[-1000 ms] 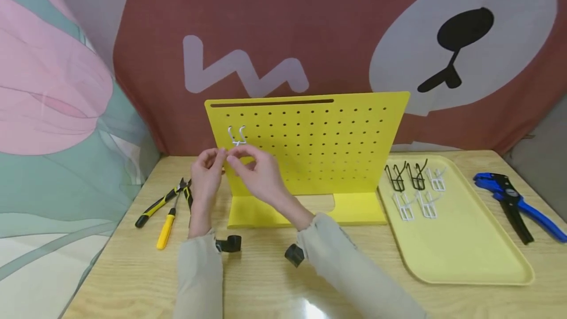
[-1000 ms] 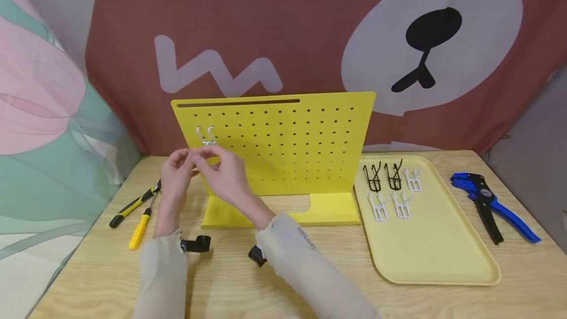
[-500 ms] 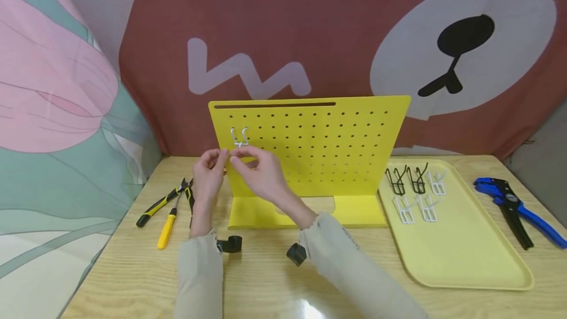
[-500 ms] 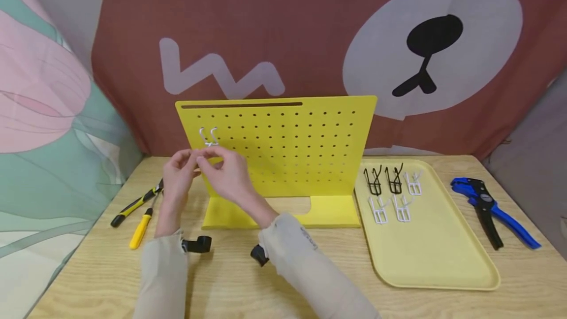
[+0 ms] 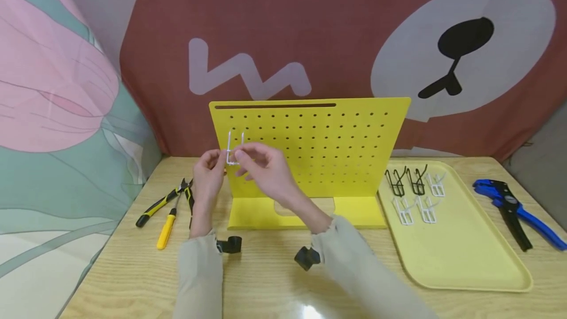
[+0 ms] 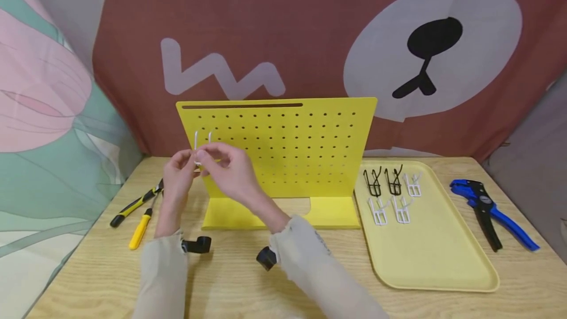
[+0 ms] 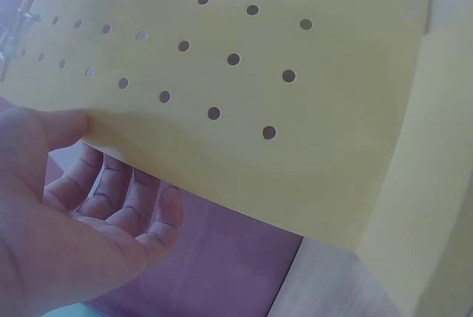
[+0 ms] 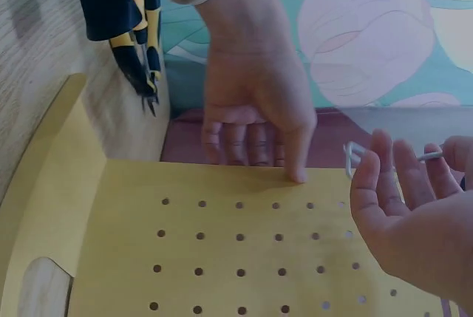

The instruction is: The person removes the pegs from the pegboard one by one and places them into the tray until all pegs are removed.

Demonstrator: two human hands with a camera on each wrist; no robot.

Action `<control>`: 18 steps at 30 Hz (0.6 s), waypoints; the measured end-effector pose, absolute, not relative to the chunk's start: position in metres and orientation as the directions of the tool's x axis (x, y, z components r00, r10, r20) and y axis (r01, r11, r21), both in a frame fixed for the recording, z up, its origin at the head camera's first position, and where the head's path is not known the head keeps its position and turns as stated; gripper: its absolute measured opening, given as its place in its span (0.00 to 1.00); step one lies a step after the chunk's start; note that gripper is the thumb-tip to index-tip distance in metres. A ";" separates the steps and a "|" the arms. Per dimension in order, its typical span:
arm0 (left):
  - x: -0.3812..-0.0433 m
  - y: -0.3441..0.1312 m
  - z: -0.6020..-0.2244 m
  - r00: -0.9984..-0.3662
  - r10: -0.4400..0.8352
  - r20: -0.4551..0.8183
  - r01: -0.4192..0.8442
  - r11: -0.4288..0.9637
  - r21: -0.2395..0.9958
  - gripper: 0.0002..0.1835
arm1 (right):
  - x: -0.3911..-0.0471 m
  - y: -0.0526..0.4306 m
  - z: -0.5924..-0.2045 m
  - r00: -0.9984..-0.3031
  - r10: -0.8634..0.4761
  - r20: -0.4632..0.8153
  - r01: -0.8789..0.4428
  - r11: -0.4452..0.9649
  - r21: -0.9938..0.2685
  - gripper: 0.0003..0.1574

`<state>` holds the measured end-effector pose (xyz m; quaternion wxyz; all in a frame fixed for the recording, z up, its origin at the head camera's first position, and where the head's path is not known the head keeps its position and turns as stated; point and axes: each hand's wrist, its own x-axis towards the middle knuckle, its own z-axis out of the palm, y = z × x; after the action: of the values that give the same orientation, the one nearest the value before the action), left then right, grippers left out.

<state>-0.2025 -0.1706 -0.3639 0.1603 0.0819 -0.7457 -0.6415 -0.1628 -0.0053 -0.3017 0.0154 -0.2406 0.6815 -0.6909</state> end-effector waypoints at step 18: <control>-0.199 -0.171 -0.363 -0.939 -0.307 0.154 0.098 0.189 0.977 0.20 | -0.152 0.055 -0.355 -0.928 -0.360 0.096 -0.109 0.014 -0.994 0.15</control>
<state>-0.1995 -0.1710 -0.3635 0.1601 0.0690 -0.7543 -0.6329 -0.1516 0.0546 -0.3551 0.0921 -0.1660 0.7062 -0.6821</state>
